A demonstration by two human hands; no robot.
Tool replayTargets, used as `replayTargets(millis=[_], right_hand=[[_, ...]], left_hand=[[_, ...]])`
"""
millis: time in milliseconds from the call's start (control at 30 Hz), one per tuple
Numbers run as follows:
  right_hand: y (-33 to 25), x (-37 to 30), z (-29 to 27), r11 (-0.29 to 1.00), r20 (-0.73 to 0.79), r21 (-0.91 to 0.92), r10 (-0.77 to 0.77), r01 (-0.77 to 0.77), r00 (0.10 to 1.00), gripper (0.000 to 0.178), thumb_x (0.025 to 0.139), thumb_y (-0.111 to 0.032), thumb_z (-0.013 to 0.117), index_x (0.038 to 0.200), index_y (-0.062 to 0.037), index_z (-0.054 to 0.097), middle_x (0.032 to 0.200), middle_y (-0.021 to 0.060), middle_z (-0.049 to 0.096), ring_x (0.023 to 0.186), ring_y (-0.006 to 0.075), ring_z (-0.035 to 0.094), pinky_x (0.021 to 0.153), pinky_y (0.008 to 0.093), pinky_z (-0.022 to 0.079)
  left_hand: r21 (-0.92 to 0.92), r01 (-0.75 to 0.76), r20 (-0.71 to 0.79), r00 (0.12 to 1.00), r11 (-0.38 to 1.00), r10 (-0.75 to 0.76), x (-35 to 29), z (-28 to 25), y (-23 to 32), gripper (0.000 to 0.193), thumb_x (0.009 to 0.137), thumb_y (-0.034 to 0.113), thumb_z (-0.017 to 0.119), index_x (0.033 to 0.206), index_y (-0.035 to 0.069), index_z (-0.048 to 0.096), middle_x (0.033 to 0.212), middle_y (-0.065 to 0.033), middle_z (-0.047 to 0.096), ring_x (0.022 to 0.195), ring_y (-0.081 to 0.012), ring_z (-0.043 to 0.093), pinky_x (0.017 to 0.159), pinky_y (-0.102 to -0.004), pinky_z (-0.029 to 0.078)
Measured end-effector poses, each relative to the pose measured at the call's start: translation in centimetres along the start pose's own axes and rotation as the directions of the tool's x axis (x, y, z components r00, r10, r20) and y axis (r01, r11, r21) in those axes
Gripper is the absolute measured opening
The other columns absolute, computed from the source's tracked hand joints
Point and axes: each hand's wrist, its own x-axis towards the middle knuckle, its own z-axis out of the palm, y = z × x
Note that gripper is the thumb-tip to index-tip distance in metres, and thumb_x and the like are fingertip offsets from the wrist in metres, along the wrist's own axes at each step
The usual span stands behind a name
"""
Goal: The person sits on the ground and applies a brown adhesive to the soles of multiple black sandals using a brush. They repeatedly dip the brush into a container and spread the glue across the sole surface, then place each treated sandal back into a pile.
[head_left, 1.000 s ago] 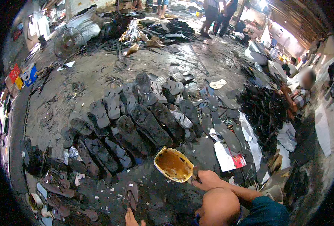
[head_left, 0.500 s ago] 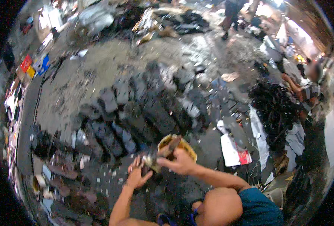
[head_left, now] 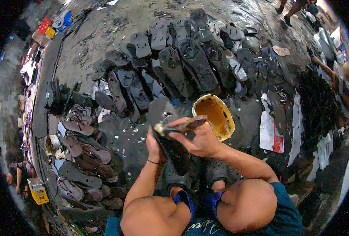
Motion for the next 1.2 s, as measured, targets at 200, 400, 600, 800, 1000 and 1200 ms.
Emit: replayTargets(millis=[200,400,600,800,1000,1200], right_hand=[[-0.6,0.0,-1.1,0.987,-0.104,-0.151,-0.074,0.058,0.992,0.018,0.086,-0.016,0.077,0.099,-0.0056,0.071,0.099,0.0099,0.072,0.093,0.0276,0.068,0.083,0.0387,0.052],[0.4,0.7,0.1,0.939,-0.233,0.155,0.336,-0.307,0.912,0.021,0.092,-0.016,0.072,0.107,-0.0014,0.068,0.103,0.0067,0.070,0.092,0.0169,0.065,0.082,0.0317,0.051],[1.5,0.0,-2.9,0.521,-0.015,0.716,0.676,-0.464,0.736,0.025,0.095,-0.018,0.069,0.113,-0.0015,0.066,0.102,0.0051,0.070,0.096,0.0124,0.064,0.085,0.0293,0.052],[1.4,0.0,-0.3,0.863,0.031,0.268,0.436,-0.428,0.899,0.026,0.092,-0.022,0.072,0.110,-0.0031,0.070,0.102,0.0082,0.073,0.094,0.0185,0.068,0.088,0.0318,0.052],[0.3,-0.2,1.4,0.985,-0.056,-0.059,0.156,-0.160,0.986,0.020,0.088,-0.019,0.074,0.099,-0.0036,0.071,0.092,0.0124,0.074,0.086,0.0253,0.072,0.080,0.0355,0.055],[-2.9,0.1,1.8,0.950,0.222,0.235,0.151,-0.203,0.963,0.023,0.088,-0.013,0.075,0.106,0.0006,0.069,0.102,0.0072,0.070,0.089,0.0146,0.067,0.082,0.0293,0.053]], left_hand=[[0.078,-0.087,0.080,0.993,0.993,0.081,-0.8,2.1,0.4,0.044,0.106,0.038,0.041,0.125,0.004,0.062,0.115,-0.0054,0.068,0.102,-0.0171,0.065,0.089,-0.0332,0.052],[0.338,-0.330,-0.046,0.929,0.881,0.366,0.2,1.2,-1.4,0.055,0.106,0.048,0.040,0.129,0.002,0.060,0.117,-0.0085,0.067,0.104,-0.0176,0.064,0.091,-0.0366,0.053],[-0.148,0.362,-0.099,0.920,0.920,-0.378,-9.7,-3.0,1.6,0.083,0.099,0.070,0.027,0.146,0.003,0.044,0.133,-0.0170,0.060,0.114,-0.0312,0.064,0.100,-0.0468,0.052],[-0.081,0.210,-0.003,0.978,0.974,-0.211,-6.0,-0.7,0.8,0.082,0.099,0.070,0.030,0.147,0.005,0.043,0.137,-0.0122,0.058,0.122,-0.0282,0.057,0.107,-0.0451,0.045],[-0.129,-0.040,0.061,0.997,0.991,0.048,0.6,3.4,5.5,0.072,0.093,0.073,0.045,0.114,0.007,0.063,0.097,-0.0064,0.068,0.087,-0.0206,0.067,0.076,-0.0383,0.057],[0.211,-0.006,-0.161,0.986,0.977,0.041,0.3,3.9,4.3,0.093,0.083,0.085,0.044,0.117,0.001,0.065,0.101,-0.0117,0.071,0.081,-0.0206,0.065,0.076,-0.0328,0.056]])
